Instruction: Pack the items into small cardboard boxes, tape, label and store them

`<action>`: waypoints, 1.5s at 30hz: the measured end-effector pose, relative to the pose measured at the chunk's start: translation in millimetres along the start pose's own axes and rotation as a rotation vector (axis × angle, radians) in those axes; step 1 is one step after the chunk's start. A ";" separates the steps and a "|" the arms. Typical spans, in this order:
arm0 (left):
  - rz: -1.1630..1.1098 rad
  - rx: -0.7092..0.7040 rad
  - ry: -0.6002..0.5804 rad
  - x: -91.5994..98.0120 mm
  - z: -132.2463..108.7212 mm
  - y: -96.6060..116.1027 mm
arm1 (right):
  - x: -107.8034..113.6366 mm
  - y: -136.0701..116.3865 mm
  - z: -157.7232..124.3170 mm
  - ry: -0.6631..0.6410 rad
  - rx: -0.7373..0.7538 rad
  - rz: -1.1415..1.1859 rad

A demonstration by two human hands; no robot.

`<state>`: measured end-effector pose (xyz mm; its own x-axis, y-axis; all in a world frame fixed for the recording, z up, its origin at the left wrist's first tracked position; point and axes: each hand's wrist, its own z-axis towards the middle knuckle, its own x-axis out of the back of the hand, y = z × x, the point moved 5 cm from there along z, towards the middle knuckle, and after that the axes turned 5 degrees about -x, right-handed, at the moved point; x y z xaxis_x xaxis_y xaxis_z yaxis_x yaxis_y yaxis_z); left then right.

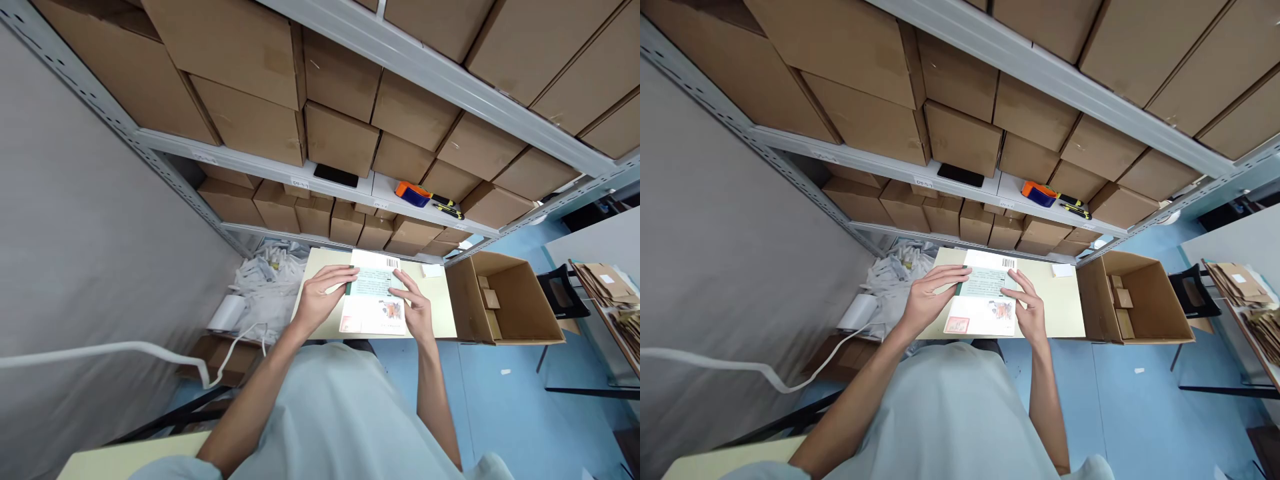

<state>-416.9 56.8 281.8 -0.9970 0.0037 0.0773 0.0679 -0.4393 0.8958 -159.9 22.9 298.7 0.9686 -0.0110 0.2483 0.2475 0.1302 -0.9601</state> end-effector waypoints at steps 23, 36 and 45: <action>-0.061 0.416 -0.054 4.0 -0.5 -38.6 | -18.2 34.6 9.4 0.011 -0.429 0.127; -0.189 0.418 -0.060 -1.1 -9.0 -53.9 | -21.3 46.1 9.1 -0.026 -0.278 -0.001; 0.108 0.155 0.125 -25.6 -26.7 -26.7 | -79.2 44.7 1.9 0.128 -0.259 0.071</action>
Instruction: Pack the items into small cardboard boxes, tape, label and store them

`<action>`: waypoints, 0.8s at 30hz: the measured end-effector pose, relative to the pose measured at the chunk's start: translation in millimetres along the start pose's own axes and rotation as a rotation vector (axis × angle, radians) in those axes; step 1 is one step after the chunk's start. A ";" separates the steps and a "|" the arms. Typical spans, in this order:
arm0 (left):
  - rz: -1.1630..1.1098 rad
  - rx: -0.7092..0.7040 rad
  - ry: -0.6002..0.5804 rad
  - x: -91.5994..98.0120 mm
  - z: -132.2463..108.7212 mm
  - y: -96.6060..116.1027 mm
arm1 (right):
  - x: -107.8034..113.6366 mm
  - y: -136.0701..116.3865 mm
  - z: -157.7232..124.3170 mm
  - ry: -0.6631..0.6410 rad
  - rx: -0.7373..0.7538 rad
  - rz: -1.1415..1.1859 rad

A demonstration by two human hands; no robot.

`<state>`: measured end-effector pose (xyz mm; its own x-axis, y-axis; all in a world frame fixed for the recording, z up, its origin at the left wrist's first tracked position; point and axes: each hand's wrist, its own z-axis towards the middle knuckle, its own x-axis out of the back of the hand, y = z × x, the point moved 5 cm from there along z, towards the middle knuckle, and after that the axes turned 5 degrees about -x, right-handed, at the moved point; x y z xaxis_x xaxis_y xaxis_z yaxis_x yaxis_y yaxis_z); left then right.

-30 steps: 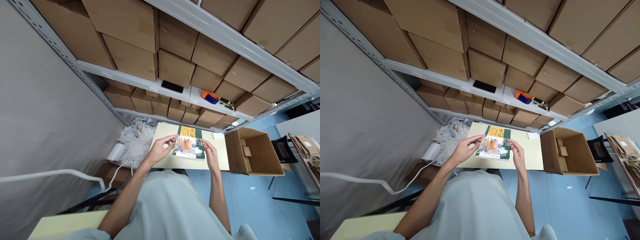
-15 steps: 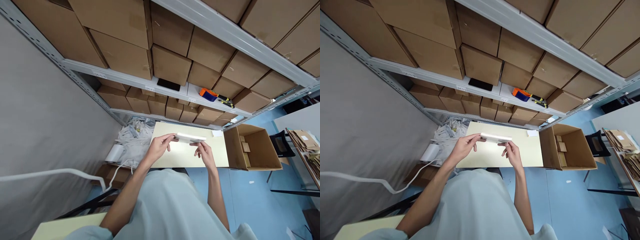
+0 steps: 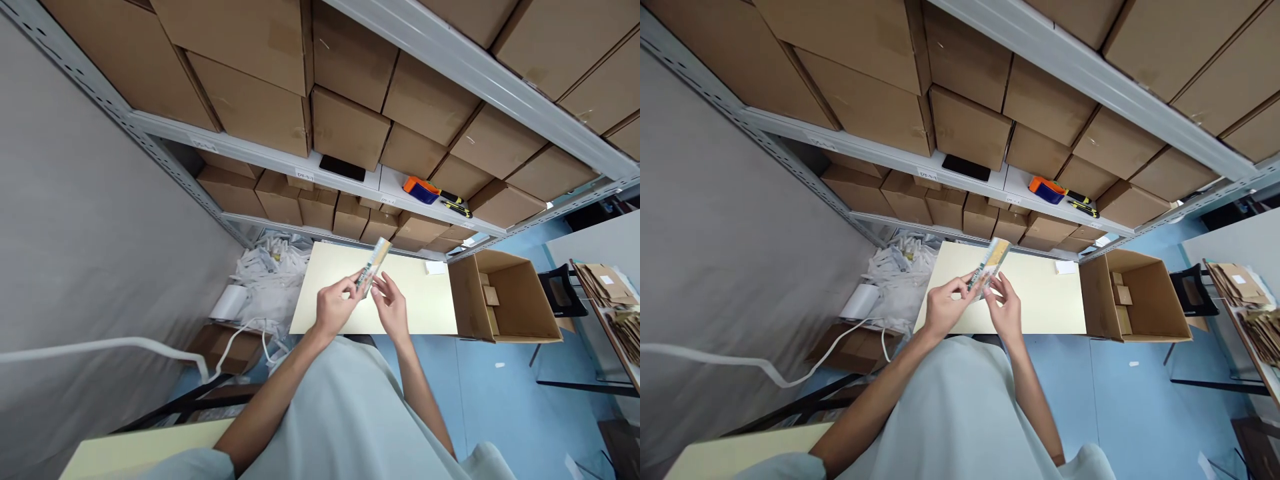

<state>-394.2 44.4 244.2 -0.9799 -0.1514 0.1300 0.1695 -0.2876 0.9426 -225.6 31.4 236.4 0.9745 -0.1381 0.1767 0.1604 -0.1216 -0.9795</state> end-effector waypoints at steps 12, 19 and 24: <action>-0.124 0.247 -0.193 28.6 16.1 -21.9 | 27.1 -10.6 -5.3 -0.073 -0.071 0.259; -0.359 0.336 -0.292 7.9 7.0 -17.1 | 23.8 -0.6 7.3 -0.068 -0.084 0.213; -0.135 0.204 -0.121 12.6 4.9 -12.1 | 24.4 14.6 9.1 0.119 -0.044 -0.023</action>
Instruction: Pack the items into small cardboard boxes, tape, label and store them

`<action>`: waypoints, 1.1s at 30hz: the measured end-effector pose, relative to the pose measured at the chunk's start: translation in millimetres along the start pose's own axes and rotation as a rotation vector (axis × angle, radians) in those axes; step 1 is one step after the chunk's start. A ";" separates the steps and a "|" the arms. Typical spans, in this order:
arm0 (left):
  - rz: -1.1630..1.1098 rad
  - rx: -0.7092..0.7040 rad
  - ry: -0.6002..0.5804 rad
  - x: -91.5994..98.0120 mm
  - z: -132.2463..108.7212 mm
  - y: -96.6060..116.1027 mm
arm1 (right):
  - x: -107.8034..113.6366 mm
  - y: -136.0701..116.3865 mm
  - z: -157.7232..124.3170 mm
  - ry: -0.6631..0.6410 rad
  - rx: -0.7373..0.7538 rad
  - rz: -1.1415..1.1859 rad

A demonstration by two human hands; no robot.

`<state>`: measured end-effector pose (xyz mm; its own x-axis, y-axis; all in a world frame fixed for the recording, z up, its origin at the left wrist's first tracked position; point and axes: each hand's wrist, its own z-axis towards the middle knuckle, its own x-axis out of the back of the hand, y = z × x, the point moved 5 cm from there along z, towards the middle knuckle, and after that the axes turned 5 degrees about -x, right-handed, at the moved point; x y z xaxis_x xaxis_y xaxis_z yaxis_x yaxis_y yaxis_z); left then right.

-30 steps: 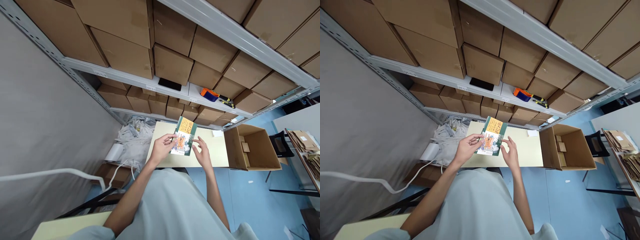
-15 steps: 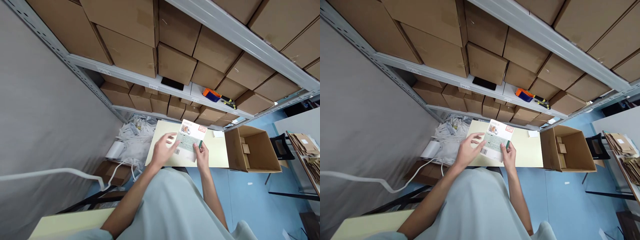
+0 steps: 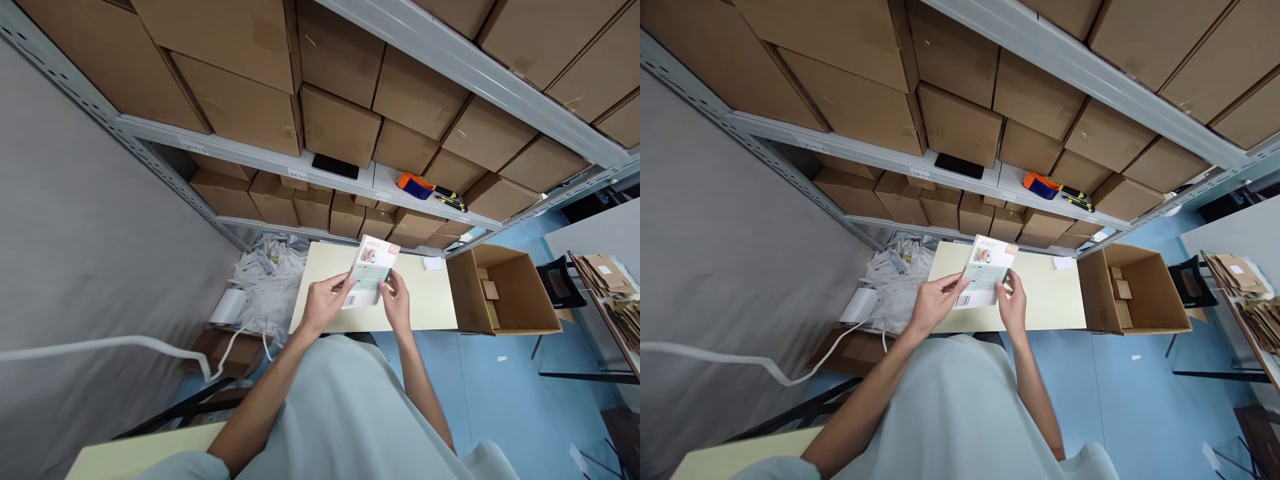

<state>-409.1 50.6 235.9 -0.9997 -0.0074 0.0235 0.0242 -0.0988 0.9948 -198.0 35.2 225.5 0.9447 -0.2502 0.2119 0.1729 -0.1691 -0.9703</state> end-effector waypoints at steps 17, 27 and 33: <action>0.138 -0.007 0.016 26.6 3.7 -18.8 | -6.9 -15.8 -5.6 -0.154 -0.081 0.158; 0.148 -0.090 -0.004 51.8 10.1 -25.5 | -19.0 -17.4 2.8 -0.487 0.127 -0.107; 0.000 0.193 0.057 52.9 3.1 -105.7 | -34.9 54.6 29.3 -0.353 -0.177 -0.007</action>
<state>-464.5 63.8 132.3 -0.9976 -0.0643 0.0236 0.0175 0.0936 0.9955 -213.3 62.6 161.7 0.9868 0.0892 0.1352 0.1577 -0.3393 -0.9274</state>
